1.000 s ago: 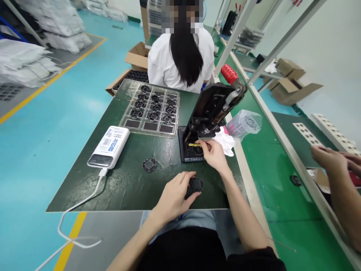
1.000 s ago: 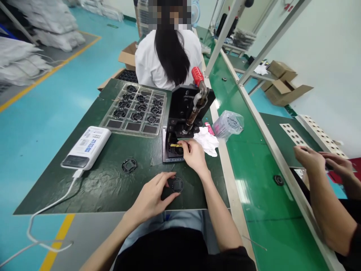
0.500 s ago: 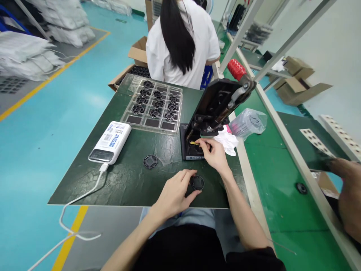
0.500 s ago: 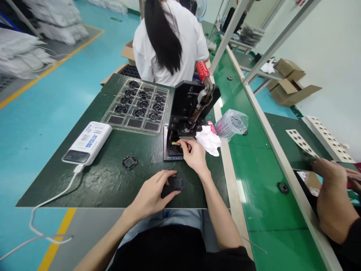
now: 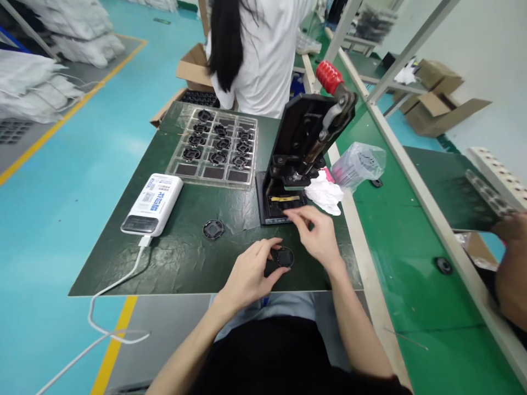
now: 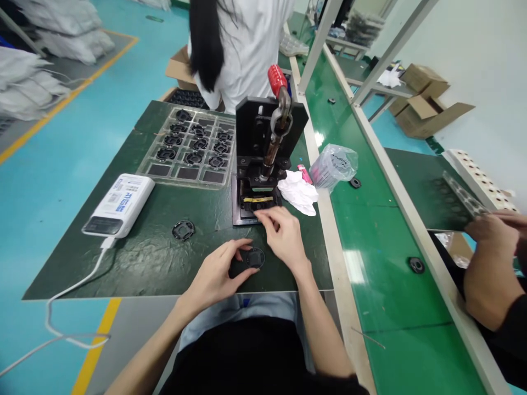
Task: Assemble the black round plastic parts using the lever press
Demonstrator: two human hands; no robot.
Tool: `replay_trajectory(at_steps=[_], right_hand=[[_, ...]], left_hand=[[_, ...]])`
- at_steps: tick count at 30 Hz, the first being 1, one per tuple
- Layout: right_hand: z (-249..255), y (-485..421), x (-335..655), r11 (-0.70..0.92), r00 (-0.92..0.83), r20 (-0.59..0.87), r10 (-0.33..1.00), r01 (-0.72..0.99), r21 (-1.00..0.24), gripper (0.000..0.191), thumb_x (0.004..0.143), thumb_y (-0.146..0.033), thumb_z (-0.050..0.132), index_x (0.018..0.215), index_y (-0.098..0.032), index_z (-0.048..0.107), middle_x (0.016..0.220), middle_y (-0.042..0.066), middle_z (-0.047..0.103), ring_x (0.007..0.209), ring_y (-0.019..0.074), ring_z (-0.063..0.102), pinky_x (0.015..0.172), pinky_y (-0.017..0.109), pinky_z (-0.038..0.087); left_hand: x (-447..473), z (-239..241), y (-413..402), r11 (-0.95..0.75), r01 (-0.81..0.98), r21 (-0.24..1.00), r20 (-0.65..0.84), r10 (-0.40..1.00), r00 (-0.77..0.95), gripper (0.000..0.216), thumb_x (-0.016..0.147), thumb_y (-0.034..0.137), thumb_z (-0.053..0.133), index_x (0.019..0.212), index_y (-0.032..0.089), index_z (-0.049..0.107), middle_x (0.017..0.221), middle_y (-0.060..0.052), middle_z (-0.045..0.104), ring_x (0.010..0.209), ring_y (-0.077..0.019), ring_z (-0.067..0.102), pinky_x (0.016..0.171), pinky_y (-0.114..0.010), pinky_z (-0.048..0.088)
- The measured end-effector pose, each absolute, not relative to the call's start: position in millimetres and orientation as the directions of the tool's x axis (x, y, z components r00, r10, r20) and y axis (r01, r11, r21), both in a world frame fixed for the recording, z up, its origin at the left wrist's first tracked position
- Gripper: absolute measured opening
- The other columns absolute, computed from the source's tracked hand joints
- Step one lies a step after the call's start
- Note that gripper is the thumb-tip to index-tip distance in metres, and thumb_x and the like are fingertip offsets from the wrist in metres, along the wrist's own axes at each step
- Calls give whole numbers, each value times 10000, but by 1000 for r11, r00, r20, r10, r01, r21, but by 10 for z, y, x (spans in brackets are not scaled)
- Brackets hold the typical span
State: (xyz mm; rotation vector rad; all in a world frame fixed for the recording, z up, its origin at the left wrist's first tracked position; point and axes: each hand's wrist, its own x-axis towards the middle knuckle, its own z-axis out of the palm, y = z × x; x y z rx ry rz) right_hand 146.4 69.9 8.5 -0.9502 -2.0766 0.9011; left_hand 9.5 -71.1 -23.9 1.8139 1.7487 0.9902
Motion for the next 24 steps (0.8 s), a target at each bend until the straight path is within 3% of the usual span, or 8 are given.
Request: replay_trajectory(at_steps=[4, 10, 16, 24], right_hand=[[60, 228, 1684, 258, -384, 144, 912, 264, -929, 212, 960, -364, 636, 978, -231, 801, 1001, 76, 728, 903, 192, 698, 739, 296, 582], [-199, -33, 1668, 22, -256, -17, 967, 149, -989, 176, 867, -381, 751, 924, -218, 783, 878, 52, 756, 681, 156, 686, 618, 270, 600], [-290, 5, 1686, 143, -304, 73, 950, 213, -966, 141, 925, -321, 700, 888, -216, 788, 935, 61, 747, 863, 173, 725, 747, 269, 602], [-295, -3, 1685, 254, -358, 135, 924, 310, -916, 133, 962, -261, 655, 900, -220, 766, 924, 44, 721, 850, 155, 692, 730, 263, 558]], left_hand=[[99, -232, -710, -105, 658, 746, 189, 980, -57, 539, 869, 250, 764, 1327, 216, 482, 1091, -54, 704, 911, -215, 694, 817, -362, 592], [97, -250, -702, -111, 635, 764, 198, 978, -67, 547, 869, 222, 750, 1343, 224, 477, 1105, -58, 709, 945, -215, 709, 825, -354, 601], [111, -252, -698, -76, 569, 819, 164, 981, -105, 640, 817, 181, 811, 1352, 238, 464, 1094, -28, 732, 905, -189, 712, 837, -341, 609], [119, -245, -685, -48, 553, 832, 149, 979, -140, 665, 763, 160, 862, 1308, 223, 486, 1036, -6, 752, 841, -180, 708, 770, -317, 604]])
